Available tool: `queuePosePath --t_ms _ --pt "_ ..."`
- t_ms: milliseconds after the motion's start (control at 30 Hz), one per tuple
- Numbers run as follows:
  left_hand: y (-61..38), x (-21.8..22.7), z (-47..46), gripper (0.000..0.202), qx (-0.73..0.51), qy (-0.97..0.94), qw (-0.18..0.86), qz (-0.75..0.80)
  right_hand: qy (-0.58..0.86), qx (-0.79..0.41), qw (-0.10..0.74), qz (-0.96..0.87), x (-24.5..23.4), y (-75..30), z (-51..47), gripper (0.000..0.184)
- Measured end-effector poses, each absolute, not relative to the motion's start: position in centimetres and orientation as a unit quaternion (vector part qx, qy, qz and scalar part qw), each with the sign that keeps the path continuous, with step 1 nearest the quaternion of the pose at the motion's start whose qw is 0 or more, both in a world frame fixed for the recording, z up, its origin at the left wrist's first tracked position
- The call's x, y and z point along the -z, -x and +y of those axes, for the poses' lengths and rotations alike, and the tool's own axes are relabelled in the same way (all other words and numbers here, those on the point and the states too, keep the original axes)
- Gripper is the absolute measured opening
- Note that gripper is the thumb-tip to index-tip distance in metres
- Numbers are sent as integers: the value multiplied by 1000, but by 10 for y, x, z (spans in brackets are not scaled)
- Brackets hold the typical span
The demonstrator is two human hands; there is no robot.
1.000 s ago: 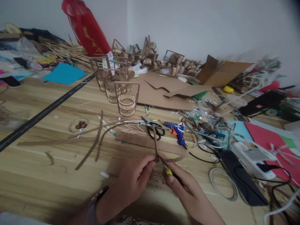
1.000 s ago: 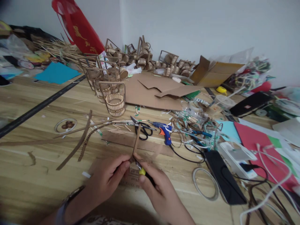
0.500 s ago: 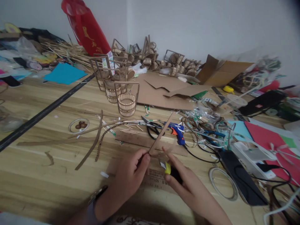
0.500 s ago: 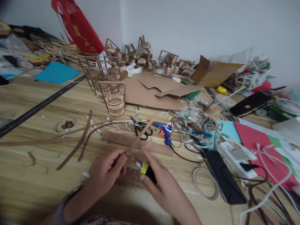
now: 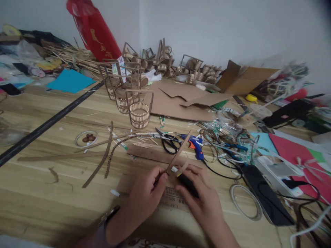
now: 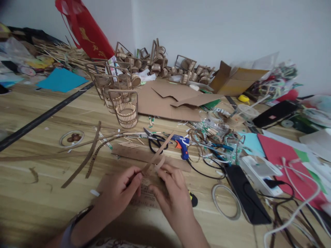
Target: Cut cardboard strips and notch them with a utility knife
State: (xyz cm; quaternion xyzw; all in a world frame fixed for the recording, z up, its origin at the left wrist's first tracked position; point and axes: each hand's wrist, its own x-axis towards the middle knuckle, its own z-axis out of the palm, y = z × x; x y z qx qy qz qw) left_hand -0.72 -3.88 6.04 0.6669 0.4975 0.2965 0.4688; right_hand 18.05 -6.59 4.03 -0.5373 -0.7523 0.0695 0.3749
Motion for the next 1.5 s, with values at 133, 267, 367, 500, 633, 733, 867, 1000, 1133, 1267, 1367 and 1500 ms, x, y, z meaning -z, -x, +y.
queuePosePath --t_ms 133,267,367,500,633,733,867,1000,1133,1267,1367,1500 --pt "7 -58 -43 26 -289 -696 468 462 515 -80 416 -745 -43 -172 -70 19" --pt "8 -57 -46 32 -281 -728 455 429 507 -83 429 -743 -47 -170 -69 14" --pt "9 -57 -46 34 -280 -740 446 419 503 -102 437 -739 -51 -169 -70 12" --pt "11 -57 -48 31 -273 -762 417 413 505 -129 462 -717 -55 -166 -72 8" --pt "10 -56 -51 28 -279 -783 388 398 522 -141 505 -673 -56 -160 -77 10" --pt "10 -54 -54 26 -286 -787 384 389 527 -122 524 -658 -56 -155 -79 12" --pt "8 -54 -56 22 -281 -784 383 400 517 -82 536 -662 -52 -152 -81 13" --pt "6 -55 -56 22 -258 -781 392 411 493 -31 522 -695 -46 -152 -81 11" --pt "5 -55 -57 24 -264 -784 394 401 482 -3 512 -711 -45 -153 -82 10" --pt "6 -50 -59 25 -277 -787 378 400 477 -15 519 -709 -46 -152 -82 12" --pt "6 -48 -59 24 -291 -794 358 396 481 -58 536 -691 -47 -152 -82 14" --pt "6 -52 -58 24 -309 -794 355 385 490 -100 548 -671 -49 -152 -81 16"
